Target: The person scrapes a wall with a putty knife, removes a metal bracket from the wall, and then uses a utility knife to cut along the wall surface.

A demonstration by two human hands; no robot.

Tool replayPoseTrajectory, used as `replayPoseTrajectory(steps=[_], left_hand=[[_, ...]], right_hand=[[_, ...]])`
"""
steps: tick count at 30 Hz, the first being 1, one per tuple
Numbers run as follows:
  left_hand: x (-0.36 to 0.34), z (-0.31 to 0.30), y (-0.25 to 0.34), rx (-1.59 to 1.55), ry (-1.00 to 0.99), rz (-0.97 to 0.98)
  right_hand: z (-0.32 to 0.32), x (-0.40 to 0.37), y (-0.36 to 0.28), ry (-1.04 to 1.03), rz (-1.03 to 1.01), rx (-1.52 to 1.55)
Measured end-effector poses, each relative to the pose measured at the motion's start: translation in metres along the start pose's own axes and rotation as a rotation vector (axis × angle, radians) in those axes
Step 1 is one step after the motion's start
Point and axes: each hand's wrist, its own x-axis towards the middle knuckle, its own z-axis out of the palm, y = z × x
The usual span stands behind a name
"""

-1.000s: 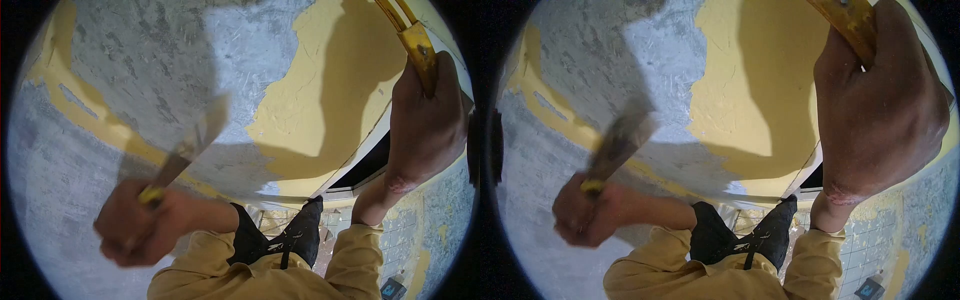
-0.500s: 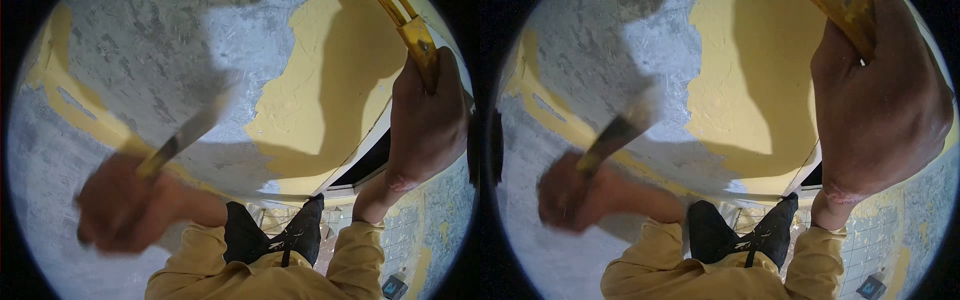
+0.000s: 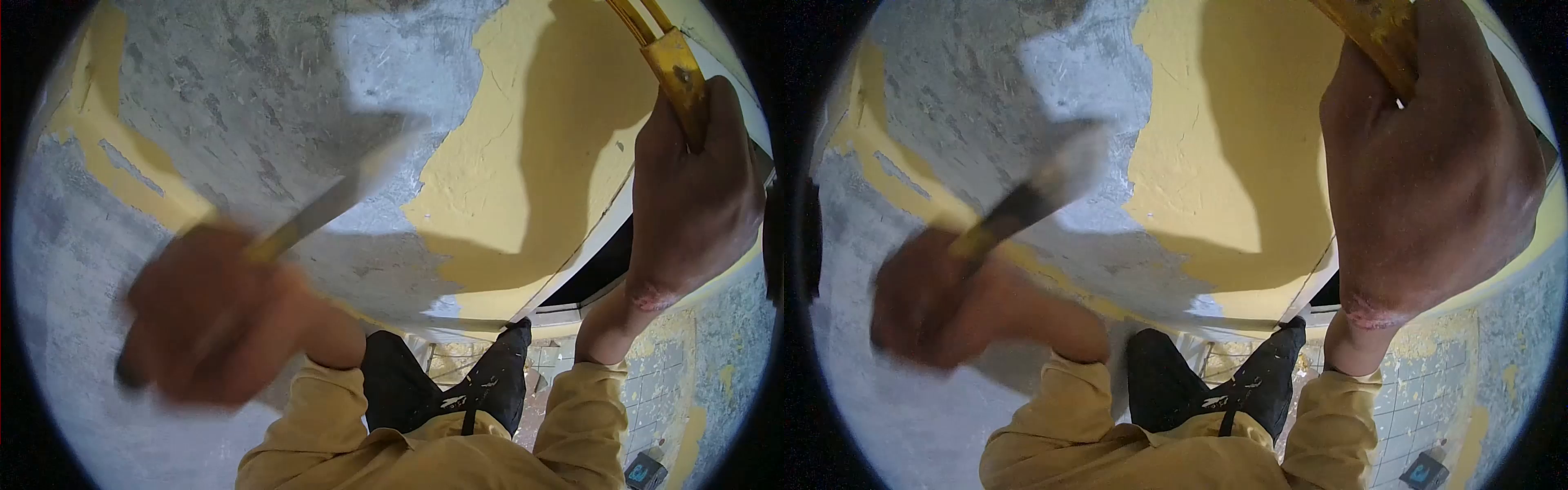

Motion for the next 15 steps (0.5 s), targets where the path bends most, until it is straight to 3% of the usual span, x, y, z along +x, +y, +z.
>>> replayPoseTrajectory(steps=[2, 3, 4, 6, 7, 9, 10, 11, 13, 15], left_hand=[[-0.001, -0.005, -0.018, -0.088, -0.261, -0.367], [0.000, -0.003, -0.014, -0.093, -0.264, -0.356], [0.002, 0.000, -0.002, -0.167, -0.188, -0.225], [0.005, 0.007, 0.014, -0.316, -0.039, 0.027], [0.004, 0.006, 0.004, -0.316, -0.040, 0.020], [0.000, -0.001, -0.021, -0.021, -0.270, -0.362], [0.000, -0.005, -0.013, 0.283, -0.195, -0.177], [0.001, -0.006, -0.003, 0.276, -0.196, -0.160], [0.003, -0.004, 0.016, -0.211, -0.097, -0.011], [-0.007, 0.012, 0.004, -0.159, -0.015, 0.028]], right_hand=[[-0.002, 0.000, -0.002, -0.092, 0.023, -0.007], [0.002, -0.001, 0.000, 0.011, -0.008, 0.040], [0.005, -0.001, 0.001, 0.109, -0.043, 0.089], [0.003, 0.001, 0.000, 0.119, -0.050, 0.069], [0.001, 0.000, -0.001, 0.120, -0.060, 0.051], [-0.005, 0.000, -0.009, 0.007, 0.015, 0.060], [-0.007, 0.001, -0.011, -0.098, 0.100, 0.058], [-0.005, 0.003, -0.010, -0.081, 0.105, 0.060], [-0.001, 0.001, -0.006, 0.074, -0.019, 0.151], [-0.006, 0.001, -0.010, 0.088, -0.023, 0.197]])
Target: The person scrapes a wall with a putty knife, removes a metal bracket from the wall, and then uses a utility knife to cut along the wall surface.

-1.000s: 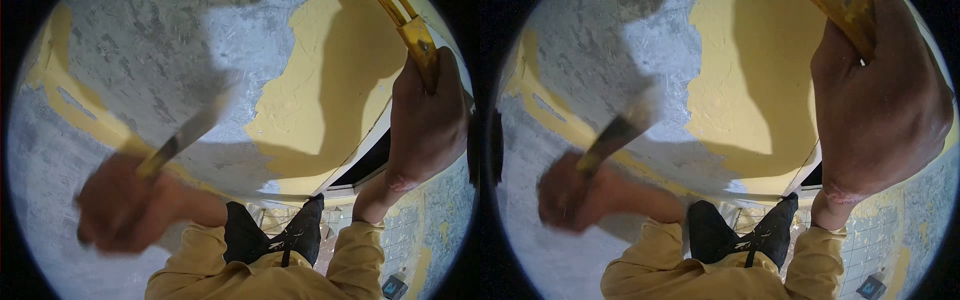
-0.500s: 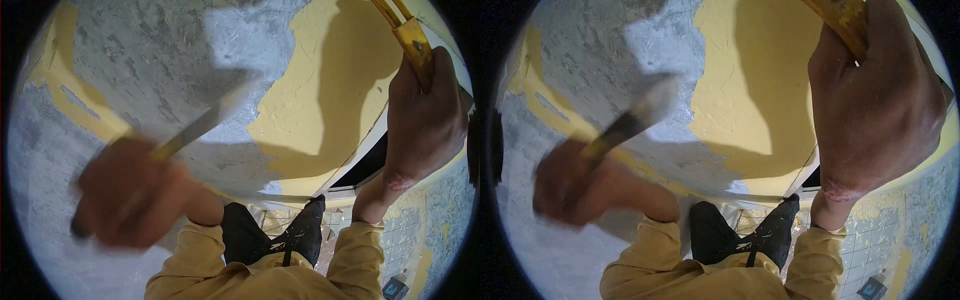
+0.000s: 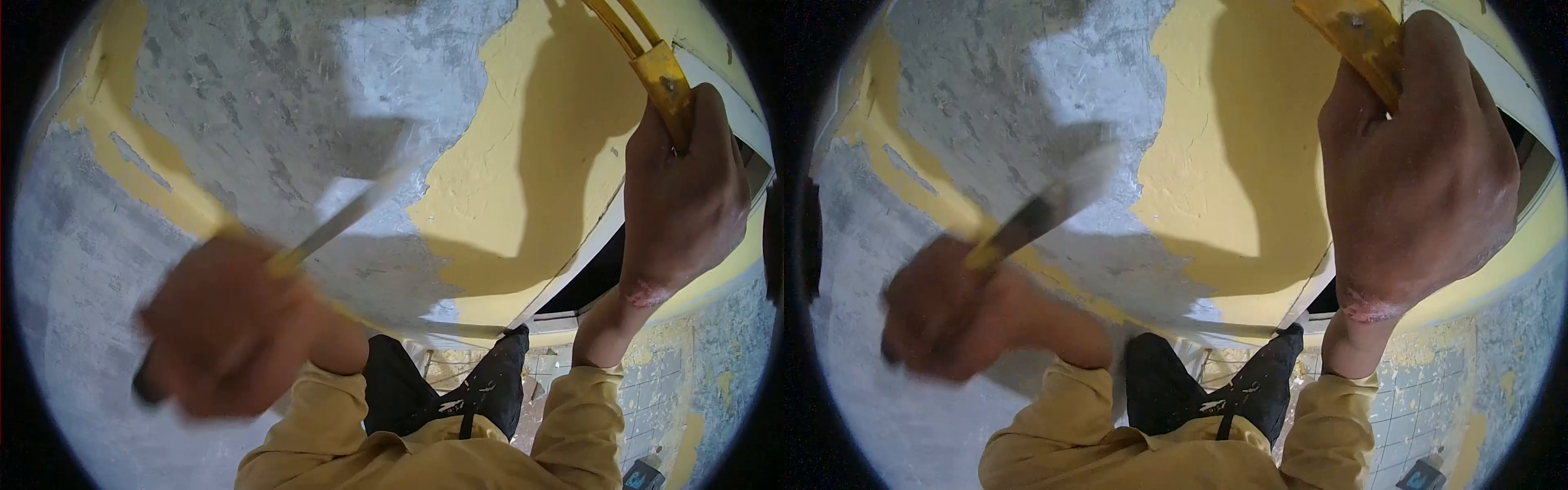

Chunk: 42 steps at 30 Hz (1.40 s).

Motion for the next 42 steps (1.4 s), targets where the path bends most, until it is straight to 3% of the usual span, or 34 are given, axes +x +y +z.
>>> replayPoseTrajectory(steps=[2, 3, 6, 8, 10, 12, 14, 16, 18, 20, 22, 23, 26, 28, 30, 31, 38, 39, 42], left_hand=[[-0.002, -0.009, -0.019, 0.223, -0.286, -0.362], [-0.001, -0.009, -0.013, 0.220, -0.285, -0.356], [0.007, -0.010, 0.017, -0.013, -0.079, -0.045], [0.000, -0.013, 0.008, -0.109, -0.092, -0.040], [-0.008, -0.020, -0.017, 0.178, -0.212, -0.360], [-0.002, -0.025, -0.006, 0.198, -0.161, -0.295], [0.002, -0.021, 0.012, -0.124, -0.043, -0.051], [-0.008, -0.021, 0.002, -0.059, 0.057, -0.008], [-0.009, -0.031, -0.016, 0.107, -0.208, -0.378], [-0.007, -0.035, -0.002, 0.121, -0.201, -0.304], [-0.009, -0.034, 0.011, -0.177, -0.054, -0.086], [-0.010, -0.034, 0.005, -0.178, -0.051, -0.093], [-0.016, -0.042, -0.017, 0.183, -0.041, -0.361], [-0.016, -0.040, -0.005, 0.096, -0.093, -0.276], [-0.009, -0.032, 0.010, -0.240, 0.095, 0.025], [-0.009, -0.034, 0.015, -0.238, 0.098, 0.013], [-0.008, -0.052, 0.029, 1.433, -0.031, 0.415], [-0.007, -0.051, 0.034, 1.441, -0.038, 0.404], [-0.004, -0.045, 0.039, 0.892, 0.029, 0.296]], right_hand=[[-0.002, 0.000, -0.005, 0.014, -0.013, 0.060], [-0.002, -0.001, -0.005, 0.006, 0.007, 0.071], [-0.001, 0.002, -0.003, 0.013, 0.012, 0.077], [-0.001, 0.000, -0.003, 0.004, -0.003, 0.074], [-0.002, 0.000, -0.008, -0.019, 0.099, 0.070], [-0.003, 0.002, -0.008, -0.010, 0.081, 0.050], [-0.002, 0.002, -0.007, -0.015, 0.068, 0.029], [-0.001, 0.001, -0.006, 0.009, 0.043, 0.024], [-0.002, 0.000, -0.008, 0.000, 0.053, 0.023], [-0.003, 0.001, -0.008, 0.010, 0.065, 0.007], [-0.003, 0.000, -0.008, -0.061, 0.106, 0.005], [-0.002, 0.001, -0.006, -0.067, 0.106, 0.001], [-0.002, -0.001, -0.008, -0.011, 0.060, -0.007], [-0.003, 0.000, -0.010, -0.041, 0.129, 0.030], [-0.001, 0.002, -0.007, -0.010, 0.084, -0.024], [-0.001, 0.001, -0.006, 0.010, 0.042, -0.066], [0.002, -0.001, 0.001, -0.013, 0.041, -0.035], [0.003, -0.003, 0.006, -0.046, 0.057, -0.084], [0.003, -0.004, 0.007, -0.061, 0.052, -0.100]])
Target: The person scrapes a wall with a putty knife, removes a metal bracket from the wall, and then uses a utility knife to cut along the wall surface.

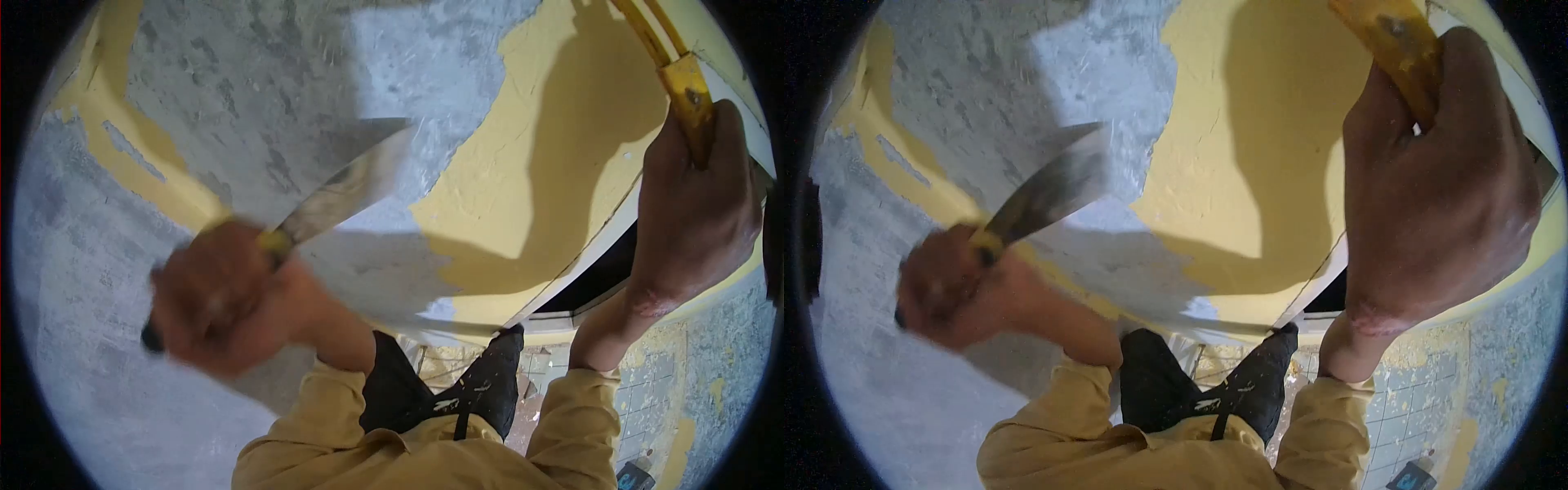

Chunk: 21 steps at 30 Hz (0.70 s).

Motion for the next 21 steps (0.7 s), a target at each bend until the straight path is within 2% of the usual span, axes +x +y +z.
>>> replayPoseTrajectory(steps=[2, 4, 5, 8, 10, 13, 16, 18, 19, 20, 21], left_hand=[[-0.004, 0.009, -0.001, -0.388, 0.057, -0.112], [-0.008, 0.014, 0.001, -0.759, 0.104, -0.232], [-0.012, 0.018, -0.001, -0.755, 0.101, -0.236], [-0.026, 0.037, -0.023, -0.725, -0.157, -0.416], [-0.016, 0.030, -0.008, -0.809, -0.113, -0.374], [-0.008, 0.023, 0.007, -0.938, -0.041, -0.309], [-0.023, 0.046, -0.006, -0.747, -0.191, -0.630], [-0.012, 0.041, -0.009, 0.881, 0.038, 0.446], [-0.006, 0.016, -0.002, -0.059, 0.059, 0.110], [0.002, 0.016, 0.007, -0.991, 0.071, -0.246], [-0.004, 0.020, -0.002, -0.990, 0.063, -0.254]], right_hand=[[0.000, 0.002, 0.002, 0.013, -0.017, -0.005], [0.000, 0.001, -0.003, -0.021, 0.056, -0.011], [0.000, 0.001, -0.002, -0.027, 0.056, -0.010], [-0.001, 0.001, -0.002, -0.027, 0.039, -0.017], [0.001, 0.001, -0.002, 0.044, 0.027, 0.017], [0.000, 0.002, -0.003, -0.041, 0.056, -0.051], [-0.003, 0.001, -0.004, -0.031, 0.008, -0.020], [-0.001, 0.005, -0.001, -0.003, -0.007, -0.005], [-0.001, 0.003, 0.000, 0.000, -0.026, 0.015], [0.000, 0.004, 0.000, 0.000, -0.018, 0.011], [-0.001, 0.004, -0.001, -0.020, 0.012, 0.011]])
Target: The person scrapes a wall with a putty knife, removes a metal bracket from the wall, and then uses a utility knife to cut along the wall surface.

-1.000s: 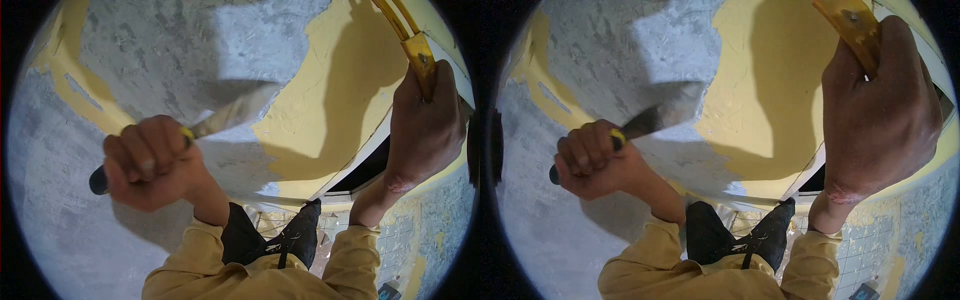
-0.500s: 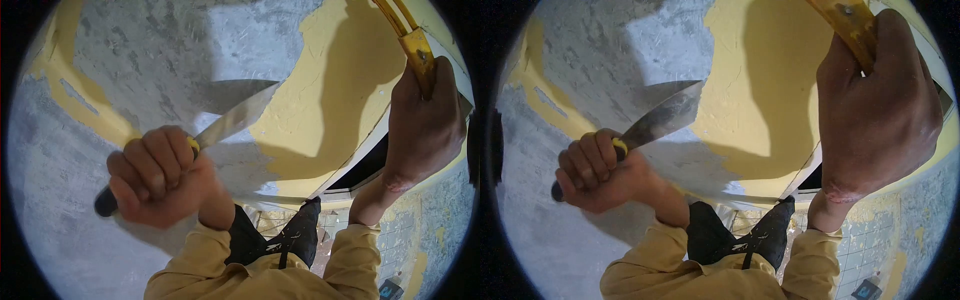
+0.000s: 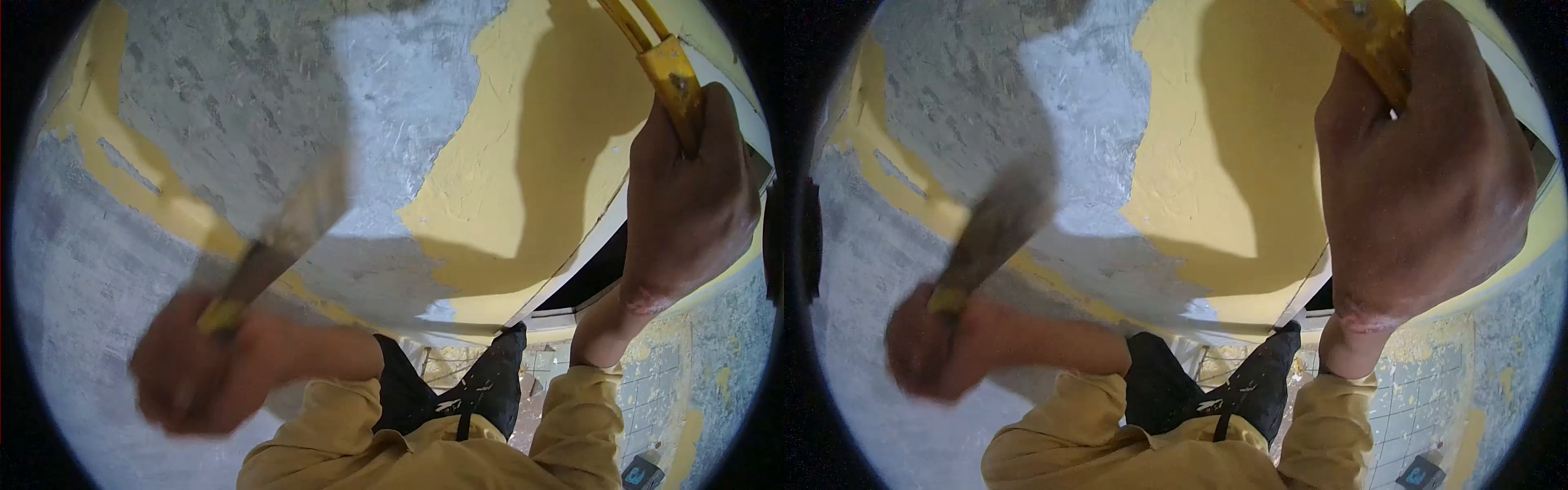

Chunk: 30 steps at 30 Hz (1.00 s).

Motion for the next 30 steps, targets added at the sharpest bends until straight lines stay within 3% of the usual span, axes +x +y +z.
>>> replayPoseTrajectory(steps=[2, 3, 5, 7, 9, 10, 13, 16, 17, 19, 20, 23, 24, 25, 27, 28, 30], left_hand=[[-0.010, -0.010, -0.031, 0.301, -0.043, -0.548], [-0.012, -0.009, -0.030, 0.305, -0.041, -0.549], [-0.017, -0.008, -0.038, 0.698, -0.158, -0.172], [-0.022, -0.008, -0.038, 1.096, -0.267, 0.201], [-0.025, -0.008, -0.029, 1.491, -0.385, 0.595], [-0.024, -0.007, -0.021, 1.501, -0.388, 0.594], [-0.014, 0.003, -0.005, 0.756, -0.250, 0.299], [-0.012, 0.009, 0.005, 0.019, -0.135, -0.054], [-0.016, 0.006, -0.009, 0.023, -0.142, -0.064], [-0.025, -0.006, -0.040, 0.226, -0.065, -0.356], [-0.022, -0.004, -0.033, 0.231, -0.068, -0.355], [-0.005, 0.004, 0.005, 0.579, 0.174, 0.279], [-0.002, 0.003, 0.011, -0.008, -0.071, -0.046], [-0.008, -0.007, 0.004, -0.004, -0.071, -0.050], [-0.016, -0.004, -0.040, 0.190, -0.139, -0.421], [-0.014, -0.003, -0.033, 0.186, -0.138, -0.420], [-0.007, -0.001, -0.006, 0.127, -0.156, -0.191]], right_hand=[[-0.002, -0.002, -0.004, -0.023, 0.020, 0.013], [-0.003, -0.004, -0.004, -0.047, 0.038, 0.007], [0.002, -0.002, -0.001, -0.040, 0.067, -0.016], [0.008, -0.004, 0.005, 0.177, -0.084, 0.028], [-0.001, -0.003, -0.002, 0.055, -0.032, -0.027], [-0.005, -0.002, -0.005, -0.049, 0.021, -0.082], [0.000, -0.003, -0.001, 0.052, -0.015, 0.037], [0.008, -0.003, 0.009, -0.004, -0.002, 0.075], [0.008, -0.004, 0.009, -0.014, 0.006, 0.076], [0.002, -0.003, 0.003, 0.005, -0.020, -0.007], [0.001, -0.004, 0.000, 0.003, -0.018, -0.001], [0.003, -0.005, 0.000, -0.019, 0.048, -0.033], [0.006, -0.004, 0.005, 0.056, -0.022, -0.054], [0.006, -0.004, 0.007, 0.129, -0.096, -0.072], [0.001, -0.005, 0.000, 0.042, -0.025, -0.015], [-0.002, -0.004, -0.001, -0.037, 0.052, 0.030], [0.003, -0.001, 0.003, 0.053, -0.020, 0.007]])
